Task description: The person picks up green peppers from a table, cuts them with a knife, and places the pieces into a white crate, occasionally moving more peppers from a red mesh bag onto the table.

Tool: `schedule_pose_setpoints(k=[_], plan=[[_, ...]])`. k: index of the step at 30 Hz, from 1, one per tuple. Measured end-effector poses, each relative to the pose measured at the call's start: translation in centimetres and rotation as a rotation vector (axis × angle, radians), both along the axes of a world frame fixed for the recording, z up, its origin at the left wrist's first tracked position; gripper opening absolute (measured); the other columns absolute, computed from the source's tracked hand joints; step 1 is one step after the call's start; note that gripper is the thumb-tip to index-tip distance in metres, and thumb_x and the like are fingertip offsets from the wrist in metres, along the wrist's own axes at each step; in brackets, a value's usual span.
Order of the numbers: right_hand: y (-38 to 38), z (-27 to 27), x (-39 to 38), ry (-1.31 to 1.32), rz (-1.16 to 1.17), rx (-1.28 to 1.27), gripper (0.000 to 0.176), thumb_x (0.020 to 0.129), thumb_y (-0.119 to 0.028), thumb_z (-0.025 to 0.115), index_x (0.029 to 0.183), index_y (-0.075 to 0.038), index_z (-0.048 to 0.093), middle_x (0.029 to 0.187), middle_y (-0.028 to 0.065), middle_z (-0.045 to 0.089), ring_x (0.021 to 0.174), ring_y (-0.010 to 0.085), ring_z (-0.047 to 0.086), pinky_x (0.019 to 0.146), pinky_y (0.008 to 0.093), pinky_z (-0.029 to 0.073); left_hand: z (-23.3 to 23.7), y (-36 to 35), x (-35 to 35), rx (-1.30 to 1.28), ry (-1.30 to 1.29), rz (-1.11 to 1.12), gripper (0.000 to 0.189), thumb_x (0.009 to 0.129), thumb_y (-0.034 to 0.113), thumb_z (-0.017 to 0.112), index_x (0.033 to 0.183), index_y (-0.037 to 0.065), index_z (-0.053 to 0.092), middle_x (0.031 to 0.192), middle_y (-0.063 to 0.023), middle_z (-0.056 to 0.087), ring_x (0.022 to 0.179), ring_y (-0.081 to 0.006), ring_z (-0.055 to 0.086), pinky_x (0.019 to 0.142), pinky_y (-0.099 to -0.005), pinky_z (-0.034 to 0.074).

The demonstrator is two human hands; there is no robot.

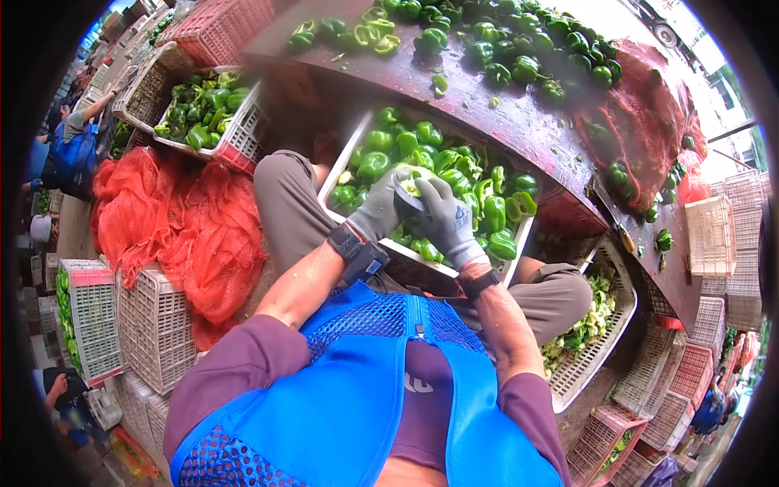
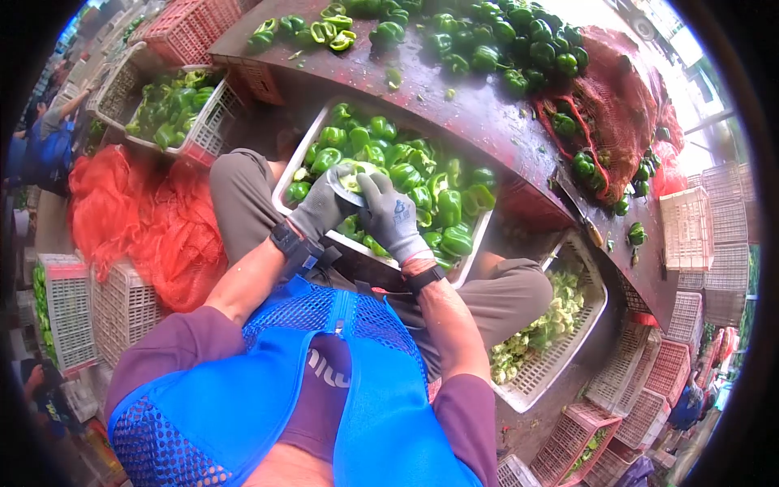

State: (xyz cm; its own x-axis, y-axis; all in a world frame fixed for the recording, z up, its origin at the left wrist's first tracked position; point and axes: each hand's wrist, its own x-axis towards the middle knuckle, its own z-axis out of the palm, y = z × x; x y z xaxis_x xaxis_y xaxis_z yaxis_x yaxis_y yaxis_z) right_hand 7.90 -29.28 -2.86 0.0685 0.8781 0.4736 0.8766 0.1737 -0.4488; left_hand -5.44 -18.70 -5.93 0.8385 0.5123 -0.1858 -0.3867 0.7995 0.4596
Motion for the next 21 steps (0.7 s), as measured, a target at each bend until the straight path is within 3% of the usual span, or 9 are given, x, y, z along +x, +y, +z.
schedule_pose_setpoints(k=[4, 5, 8, 9, 12, 13, 16, 17, 21], plan=[[1.0, 0.6, 0.0, 0.078, 0.011, 0.019, 0.044, 0.08, -0.011, 0.066, 0.123, -0.011, 0.058, 0.115, 0.0175, 0.06, 0.082, 0.0388, 0.068, 0.068, 0.0462, 0.056, 2.2, -0.1, 0.9, 0.023, 0.026, 0.062, 0.029, 0.1, 0.028, 0.046, 0.117, 0.008, 0.058, 0.109, -0.0051, 0.064, 0.097, -0.0166, 0.064, 0.086, -0.0346, 0.054], [1.6, -0.4, 0.0, 0.119, -0.029, -0.073, 0.043, 0.083, -0.009, 0.066, 0.125, -0.009, 0.058, 0.119, 0.0197, 0.059, 0.1, 0.0397, 0.064, 0.081, 0.0454, 0.055, 1.5, 0.3, 0.9, 0.088, 0.118, 0.11, 0.027, 0.098, 0.026, 0.048, 0.115, 0.009, 0.06, 0.107, -0.0048, 0.064, 0.097, -0.0171, 0.064, 0.088, -0.0337, 0.053], [2.8, 0.0, -0.4, 0.157, -0.041, -0.069, 0.04, 0.084, -0.01, 0.065, 0.124, -0.009, 0.058, 0.117, 0.0199, 0.059, 0.101, 0.0397, 0.063, 0.083, 0.0452, 0.054, 1.1, 1.2, 1.6, -0.006, 0.046, 0.167, 0.025, 0.096, 0.026, 0.051, 0.112, 0.01, 0.061, 0.106, -0.0042, 0.065, 0.097, -0.0171, 0.064, 0.089, -0.0332, 0.053], [3.7, -0.1, -0.5, 0.199, -0.079, -0.045, 0.033, 0.086, -0.01, 0.062, 0.119, -0.007, 0.061, 0.112, 0.0204, 0.061, 0.099, 0.0401, 0.063, 0.082, 0.0455, 0.053, 2.5, 0.6, 1.0, -0.062, 0.167, 0.177, 0.024, 0.094, 0.027, 0.054, 0.11, 0.011, 0.061, 0.105, -0.0032, 0.065, 0.095, -0.0154, 0.063, 0.084, -0.0323, 0.054], [6.1, -0.5, 0.4, 0.229, -0.066, -0.22, 0.026, 0.087, -0.013, 0.061, 0.112, -0.007, 0.064, 0.107, 0.0214, 0.061, 0.09, 0.044, 0.063, 0.075, 0.051, 0.052, -2.3, 1.0, 1.8, 0.057, 0.237, 0.288, 0.026, 0.092, 0.029, 0.057, 0.11, 0.011, 0.061, 0.104, -0.0021, 0.064, 0.094, -0.0129, 0.062, 0.079, -0.032, 0.054], [6.7, -1.1, 0.5, 0.211, -0.033, -0.142, 0.016, 0.088, -0.013, 0.062, 0.1, -0.004, 0.067, 0.09, 0.0151, 0.065, 0.076, 0.0352, 0.066, 0.066, 0.0443, 0.053, -2.8, 1.0, 1.5, -0.028, 0.292, 0.28, 0.028, 0.095, 0.032, 0.053, 0.113, 0.012, 0.063, 0.102, -0.0021, 0.068, 0.095, -0.0161, 0.065, 0.086, -0.034, 0.053], [6.7, -1.1, 1.0, 1.284, -0.088, -0.532, 0.015, 0.091, -0.016, 0.062, 0.094, -0.002, 0.068, 0.074, 0.0033, 0.061, 0.062, 0.0186, 0.063, 0.056, 0.0315, 0.049, -2.3, 0.9, 1.2, 0.103, 0.288, 0.268, 0.028, 0.095, 0.029, 0.054, 0.113, 0.01, 0.063, 0.102, -0.0026, 0.069, 0.095, -0.0153, 0.066, 0.085, -0.0323, 0.053], [6.2, -1.1, 0.7, 1.411, -0.063, -0.504, 0.019, 0.092, -0.019, 0.064, 0.098, -0.001, 0.067, 0.068, -0.0052, 0.055, 0.055, 0.0066, 0.053, 0.05, 0.0224, 0.042, -4.0, 2.0, 1.5, 0.344, 0.286, 0.313, 0.03, 0.095, 0.027, 0.054, 0.115, 0.007, 0.063, 0.105, -0.0042, 0.069, 0.094, -0.0155, 0.067, 0.083, -0.0306, 0.054], [4.0, -0.4, 0.9, 1.673, -0.071, -0.486, 0.024, 0.093, -0.02, 0.064, 0.111, -0.004, 0.063, 0.068, -0.0031, 0.054, 0.052, 0.0067, 0.049, 0.044, 0.0236, 0.039, -0.4, 3.6, 0.8, 0.259, 0.275, 0.342, 0.03, 0.095, 0.022, 0.056, 0.118, 0.004, 0.061, 0.108, -0.007, 0.068, 0.094, -0.0167, 0.067, 0.085, -0.0333, 0.056]])
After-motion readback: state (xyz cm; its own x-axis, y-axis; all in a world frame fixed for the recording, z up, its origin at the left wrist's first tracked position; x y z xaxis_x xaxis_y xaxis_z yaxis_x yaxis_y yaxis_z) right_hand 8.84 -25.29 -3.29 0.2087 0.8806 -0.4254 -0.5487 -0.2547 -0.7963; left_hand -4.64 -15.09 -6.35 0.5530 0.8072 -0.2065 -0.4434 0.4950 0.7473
